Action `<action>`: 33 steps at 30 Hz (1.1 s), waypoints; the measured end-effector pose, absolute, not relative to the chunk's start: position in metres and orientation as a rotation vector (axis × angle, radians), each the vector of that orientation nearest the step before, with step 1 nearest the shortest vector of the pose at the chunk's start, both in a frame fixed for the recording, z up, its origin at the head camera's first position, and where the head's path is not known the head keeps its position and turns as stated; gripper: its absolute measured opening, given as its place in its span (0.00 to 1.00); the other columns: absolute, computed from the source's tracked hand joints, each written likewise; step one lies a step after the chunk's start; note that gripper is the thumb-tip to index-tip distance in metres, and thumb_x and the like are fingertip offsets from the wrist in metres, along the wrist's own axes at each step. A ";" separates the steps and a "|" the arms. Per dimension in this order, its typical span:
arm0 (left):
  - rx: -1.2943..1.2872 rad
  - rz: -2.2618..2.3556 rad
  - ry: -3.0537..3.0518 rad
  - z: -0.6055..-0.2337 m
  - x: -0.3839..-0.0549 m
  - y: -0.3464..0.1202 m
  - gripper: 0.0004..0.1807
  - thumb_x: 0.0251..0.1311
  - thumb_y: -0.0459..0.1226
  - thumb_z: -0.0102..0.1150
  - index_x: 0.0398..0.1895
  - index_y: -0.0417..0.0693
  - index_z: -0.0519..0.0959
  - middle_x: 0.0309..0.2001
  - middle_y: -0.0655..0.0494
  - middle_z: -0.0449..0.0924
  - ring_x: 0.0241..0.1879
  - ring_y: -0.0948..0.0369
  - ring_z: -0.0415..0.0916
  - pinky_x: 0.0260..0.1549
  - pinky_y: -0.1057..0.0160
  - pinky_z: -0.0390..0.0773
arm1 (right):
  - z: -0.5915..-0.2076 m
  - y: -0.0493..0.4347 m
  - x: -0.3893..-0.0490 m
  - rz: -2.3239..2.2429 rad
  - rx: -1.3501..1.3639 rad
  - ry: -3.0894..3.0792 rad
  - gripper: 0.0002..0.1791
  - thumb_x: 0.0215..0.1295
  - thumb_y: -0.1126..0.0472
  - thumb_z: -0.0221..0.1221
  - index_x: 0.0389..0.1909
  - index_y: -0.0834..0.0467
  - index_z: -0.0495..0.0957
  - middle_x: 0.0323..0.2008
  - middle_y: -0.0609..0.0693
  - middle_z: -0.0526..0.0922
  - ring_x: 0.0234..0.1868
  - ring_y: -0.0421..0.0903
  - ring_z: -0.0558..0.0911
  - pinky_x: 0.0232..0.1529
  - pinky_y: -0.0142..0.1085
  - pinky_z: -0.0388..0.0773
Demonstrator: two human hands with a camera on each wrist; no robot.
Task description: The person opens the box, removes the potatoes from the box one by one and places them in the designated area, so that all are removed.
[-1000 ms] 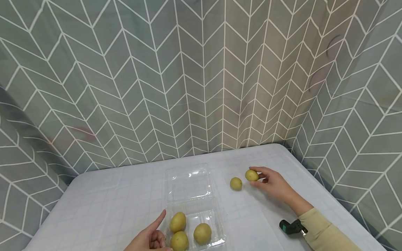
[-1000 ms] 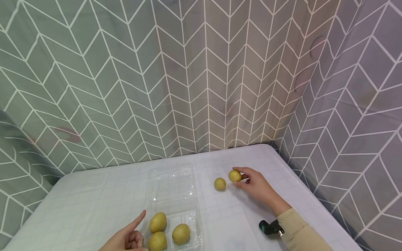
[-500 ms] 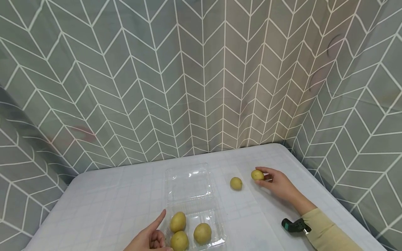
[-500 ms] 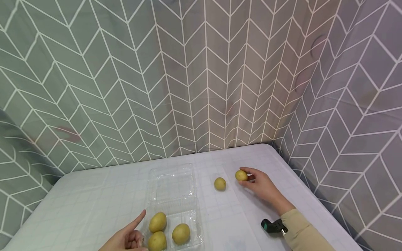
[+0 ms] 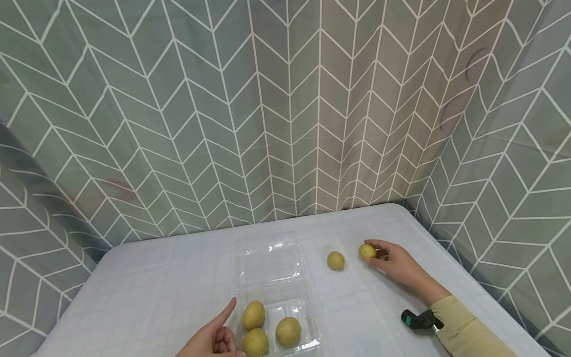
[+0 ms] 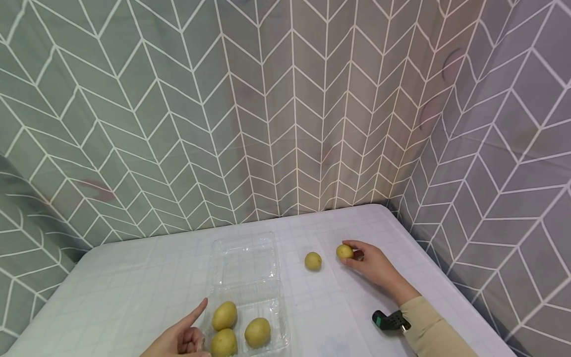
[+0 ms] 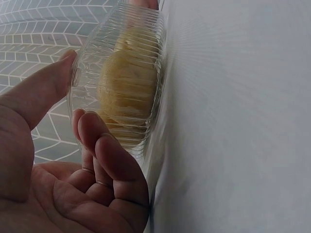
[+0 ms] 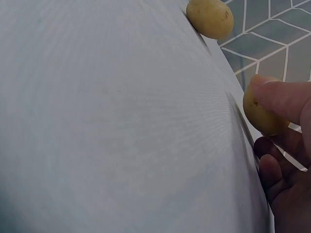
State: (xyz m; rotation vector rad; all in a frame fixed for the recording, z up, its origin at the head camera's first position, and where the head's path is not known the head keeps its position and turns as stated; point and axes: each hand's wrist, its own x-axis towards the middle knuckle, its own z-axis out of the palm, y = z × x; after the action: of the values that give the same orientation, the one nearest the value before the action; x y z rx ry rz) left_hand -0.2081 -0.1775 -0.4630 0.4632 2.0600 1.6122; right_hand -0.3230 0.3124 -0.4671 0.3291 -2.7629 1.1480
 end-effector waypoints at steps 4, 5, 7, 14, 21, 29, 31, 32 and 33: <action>0.449 1.609 2.068 -0.463 -0.207 -0.177 0.61 0.57 0.39 0.72 0.76 0.30 0.33 0.27 0.54 0.73 0.23 0.67 0.70 0.24 0.73 0.71 | -0.469 0.312 -0.324 1.100 0.340 -2.776 0.28 0.63 0.54 0.68 0.61 0.62 0.76 0.47 0.51 0.82 0.42 0.44 0.78 0.40 0.36 0.75; 0.452 1.609 2.069 -0.463 -0.207 -0.177 0.61 0.56 0.39 0.72 0.76 0.30 0.33 0.27 0.54 0.73 0.23 0.67 0.70 0.24 0.73 0.71 | -0.469 0.312 -0.324 1.089 0.339 -2.779 0.28 0.63 0.54 0.68 0.61 0.62 0.76 0.46 0.50 0.82 0.41 0.44 0.78 0.40 0.36 0.75; 0.457 1.614 2.065 -0.463 -0.207 -0.177 0.61 0.57 0.39 0.72 0.76 0.30 0.33 0.27 0.54 0.73 0.23 0.67 0.70 0.24 0.73 0.71 | -0.469 0.311 -0.324 1.074 0.343 -2.785 0.28 0.63 0.54 0.68 0.61 0.62 0.76 0.45 0.49 0.82 0.41 0.44 0.77 0.40 0.37 0.75; 0.520 1.650 2.041 -0.464 -0.206 -0.179 0.60 0.58 0.37 0.71 0.75 0.29 0.33 0.27 0.56 0.73 0.23 0.69 0.70 0.25 0.74 0.72 | -0.467 0.310 -0.324 1.034 0.348 -2.797 0.28 0.63 0.56 0.67 0.62 0.63 0.75 0.45 0.50 0.82 0.41 0.44 0.77 0.41 0.39 0.75; 0.619 1.687 2.008 -0.467 -0.206 -0.177 0.58 0.59 0.34 0.69 0.74 0.28 0.32 0.27 0.58 0.74 0.24 0.70 0.71 0.26 0.74 0.73 | -0.465 0.310 -0.319 1.012 0.352 -2.801 0.29 0.64 0.55 0.67 0.62 0.64 0.75 0.46 0.51 0.82 0.42 0.45 0.78 0.42 0.41 0.75; 0.658 1.674 2.022 -0.470 -0.207 -0.176 0.58 0.60 0.35 0.68 0.75 0.29 0.32 0.28 0.60 0.74 0.24 0.71 0.71 0.27 0.73 0.74 | -0.466 0.313 -0.316 0.989 0.365 -2.796 0.30 0.63 0.56 0.68 0.63 0.64 0.74 0.45 0.50 0.82 0.41 0.44 0.78 0.41 0.40 0.76; 0.651 1.679 2.032 -0.469 -0.206 -0.178 0.58 0.59 0.35 0.69 0.75 0.28 0.32 0.28 0.60 0.74 0.24 0.71 0.71 0.27 0.73 0.74 | -0.466 0.311 -0.319 1.003 0.391 -2.788 0.30 0.63 0.55 0.68 0.63 0.64 0.74 0.46 0.50 0.81 0.42 0.45 0.78 0.41 0.40 0.76; 0.647 1.678 2.038 -0.469 -0.206 -0.178 0.58 0.59 0.35 0.69 0.75 0.28 0.32 0.28 0.60 0.74 0.24 0.71 0.71 0.27 0.73 0.74 | -0.466 0.310 -0.320 1.006 0.397 -2.786 0.31 0.63 0.55 0.68 0.63 0.64 0.73 0.46 0.50 0.81 0.42 0.45 0.78 0.41 0.40 0.76; 0.639 1.677 2.038 -0.469 -0.205 -0.179 0.58 0.59 0.35 0.69 0.75 0.28 0.32 0.28 0.60 0.74 0.24 0.71 0.71 0.27 0.74 0.74 | -0.466 0.310 -0.321 1.006 0.400 -2.784 0.31 0.63 0.55 0.68 0.63 0.64 0.73 0.46 0.51 0.81 0.42 0.45 0.79 0.41 0.40 0.76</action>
State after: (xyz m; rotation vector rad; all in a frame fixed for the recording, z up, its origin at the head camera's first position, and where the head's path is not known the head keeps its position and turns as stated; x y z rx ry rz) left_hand -0.2054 -0.1787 -0.4687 0.6387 2.0381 1.6772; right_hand -0.3207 0.3096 -0.4664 0.3999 -2.7838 1.0059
